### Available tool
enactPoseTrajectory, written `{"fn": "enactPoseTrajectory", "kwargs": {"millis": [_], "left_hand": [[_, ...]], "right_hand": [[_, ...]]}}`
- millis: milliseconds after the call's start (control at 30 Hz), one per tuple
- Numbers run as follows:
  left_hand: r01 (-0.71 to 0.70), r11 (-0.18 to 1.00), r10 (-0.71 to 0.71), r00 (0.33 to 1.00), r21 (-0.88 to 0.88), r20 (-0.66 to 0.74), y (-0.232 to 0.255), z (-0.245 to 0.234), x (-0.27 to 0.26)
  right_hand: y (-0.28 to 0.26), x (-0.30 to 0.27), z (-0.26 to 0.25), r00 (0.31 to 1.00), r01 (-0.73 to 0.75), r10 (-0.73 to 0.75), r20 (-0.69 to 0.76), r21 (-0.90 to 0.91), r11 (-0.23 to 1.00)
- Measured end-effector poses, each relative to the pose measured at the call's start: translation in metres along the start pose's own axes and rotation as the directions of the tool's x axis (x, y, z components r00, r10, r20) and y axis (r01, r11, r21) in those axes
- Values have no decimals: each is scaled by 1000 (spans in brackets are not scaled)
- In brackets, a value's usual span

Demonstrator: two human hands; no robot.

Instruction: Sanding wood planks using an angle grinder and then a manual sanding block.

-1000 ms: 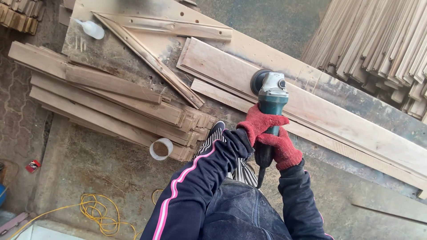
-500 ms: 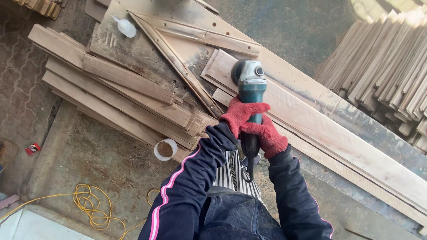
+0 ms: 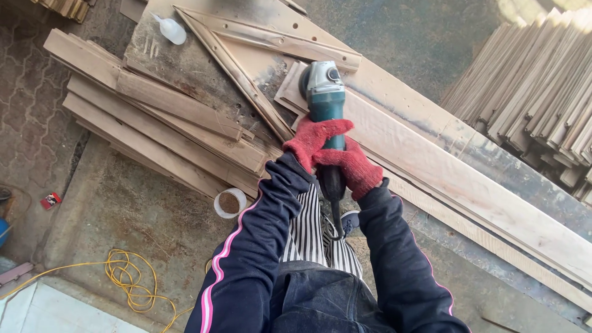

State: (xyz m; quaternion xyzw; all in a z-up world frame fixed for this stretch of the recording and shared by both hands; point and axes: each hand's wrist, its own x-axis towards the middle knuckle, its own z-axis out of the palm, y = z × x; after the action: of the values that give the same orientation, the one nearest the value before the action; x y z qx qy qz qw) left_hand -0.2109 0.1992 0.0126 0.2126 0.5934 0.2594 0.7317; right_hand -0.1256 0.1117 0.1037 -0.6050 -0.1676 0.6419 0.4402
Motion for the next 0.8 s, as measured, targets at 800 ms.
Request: {"fn": "enactPoseTrajectory", "kwargs": {"millis": [800], "left_hand": [[103, 904, -245, 921, 415, 304, -214, 204, -110]], "right_hand": [[156, -139, -252, 880, 45, 134, -456, 360, 932]]}}
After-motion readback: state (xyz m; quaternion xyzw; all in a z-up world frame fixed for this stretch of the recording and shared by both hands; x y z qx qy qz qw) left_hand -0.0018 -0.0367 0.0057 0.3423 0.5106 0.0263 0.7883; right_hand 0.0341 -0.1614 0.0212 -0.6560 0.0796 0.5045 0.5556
